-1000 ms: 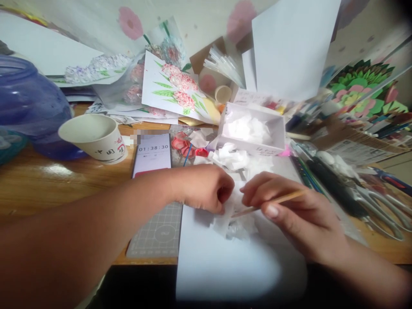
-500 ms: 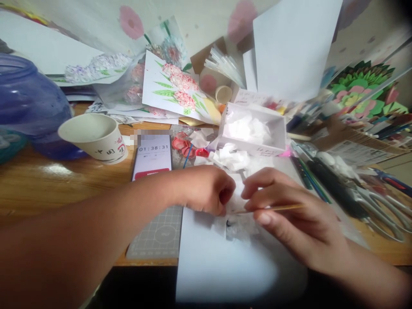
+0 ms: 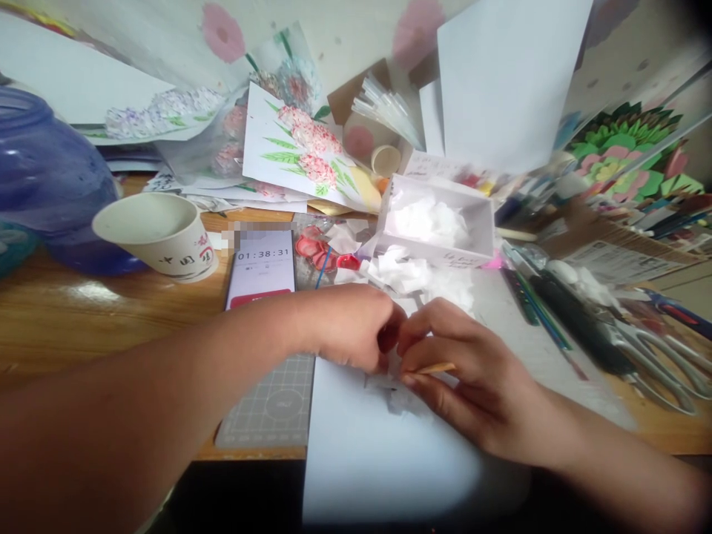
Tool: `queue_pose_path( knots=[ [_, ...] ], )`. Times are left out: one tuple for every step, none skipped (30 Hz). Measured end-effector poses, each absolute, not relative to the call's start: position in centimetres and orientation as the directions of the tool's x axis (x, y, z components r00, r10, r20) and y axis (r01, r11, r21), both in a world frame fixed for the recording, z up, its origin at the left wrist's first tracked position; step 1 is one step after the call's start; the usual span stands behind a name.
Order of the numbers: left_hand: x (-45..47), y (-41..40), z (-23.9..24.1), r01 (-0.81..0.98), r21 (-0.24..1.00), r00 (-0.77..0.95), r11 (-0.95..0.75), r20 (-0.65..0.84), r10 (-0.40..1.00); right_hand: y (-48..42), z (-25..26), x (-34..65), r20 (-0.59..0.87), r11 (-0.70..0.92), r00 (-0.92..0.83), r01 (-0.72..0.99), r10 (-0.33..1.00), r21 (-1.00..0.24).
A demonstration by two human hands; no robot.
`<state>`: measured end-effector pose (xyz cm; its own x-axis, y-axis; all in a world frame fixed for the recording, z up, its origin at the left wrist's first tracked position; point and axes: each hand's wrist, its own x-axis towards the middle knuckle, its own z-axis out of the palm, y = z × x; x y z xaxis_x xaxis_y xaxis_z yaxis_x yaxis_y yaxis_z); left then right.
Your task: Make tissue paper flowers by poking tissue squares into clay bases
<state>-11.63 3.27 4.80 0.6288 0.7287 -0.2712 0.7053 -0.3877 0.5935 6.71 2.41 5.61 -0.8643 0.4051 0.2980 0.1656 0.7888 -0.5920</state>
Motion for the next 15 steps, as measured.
queue_pose_path(
  knots=[
    [-11.68, 3.32, 4.76, 0.699, 0.595, 0.636, -0.397, -0.262, 0.726, 2.41, 5.55, 6.68, 0.293, 0.793, -0.867, 0.171, 0.403, -0.585],
    [-11.75, 3.37, 4.72, 0.691, 0.599, 0.643, -0.405, -0.254, 0.723, 2.38, 5.50, 6.65, 0.288, 0.801, -0.871, 0.177, 0.398, -0.572],
    [-11.82, 3.40, 4.71, 0.683, 0.603, 0.651, -0.412, -0.247, 0.718, 2.32, 5.49, 6.59, 0.281, 0.813, -0.876, 0.187, 0.392, -0.551],
    [-11.88, 3.41, 4.74, 0.674, 0.609, 0.660, -0.418, -0.242, 0.711, 2.25, 5.51, 6.52, 0.273, 0.828, -0.882, 0.197, 0.384, -0.526],
    [-11.94, 3.38, 4.79, 0.663, 0.617, 0.671, -0.424, -0.239, 0.702, 2.16, 5.56, 6.43, 0.263, 0.842, -0.889, 0.207, 0.374, -0.498],
    [-11.98, 3.33, 4.86, 0.652, 0.628, 0.679, -0.425, -0.235, 0.695, 2.07, 5.64, 6.32, 0.248, 0.854, -0.897, 0.217, 0.365, -0.473],
    [-11.99, 3.24, 4.94, 0.643, 0.638, 0.686, -0.424, -0.233, 0.690, 1.99, 5.72, 6.20, 0.232, 0.863, -0.904, 0.227, 0.359, -0.451],
    [-11.96, 3.13, 5.01, 0.639, 0.644, 0.687, -0.421, -0.233, 0.688, 1.94, 5.80, 6.08, 0.216, 0.869, -0.910, 0.235, 0.355, -0.435],
    [-11.91, 3.00, 5.07, 0.643, 0.642, 0.683, -0.417, -0.234, 0.692, 1.93, 5.85, 5.98, 0.203, 0.871, -0.912, 0.245, 0.355, -0.425],
    [-11.83, 2.88, 5.11, 0.656, 0.631, 0.672, -0.413, -0.240, 0.701, 1.97, 5.86, 5.92, 0.193, 0.870, -0.913, 0.255, 0.361, -0.423],
    [-11.74, 2.77, 5.12, 0.678, 0.611, 0.656, -0.410, -0.250, 0.712, 2.07, 5.83, 5.91, 0.188, 0.864, -0.910, 0.262, 0.369, -0.429],
    [-11.64, 2.70, 5.11, 0.701, 0.585, 0.639, -0.408, -0.263, 0.723, 2.20, 5.78, 5.97, 0.194, 0.853, -0.904, 0.264, 0.382, -0.449],
    [-11.55, 2.66, 5.08, 0.722, 0.560, 0.624, -0.406, -0.274, 0.732, 2.36, 5.71, 6.10, 0.215, 0.835, -0.892, 0.256, 0.399, -0.487],
    [-11.47, 2.65, 5.06, 0.738, 0.540, 0.611, -0.404, -0.283, 0.739, 2.53, 5.64, 6.30, 0.252, 0.808, -0.871, 0.234, 0.421, -0.540],
    [-11.42, 2.68, 5.04, 0.749, 0.526, 0.603, -0.403, -0.290, 0.743, 2.68, 5.60, 6.54, 0.299, 0.776, -0.844, 0.199, 0.446, -0.599]
  ],
)
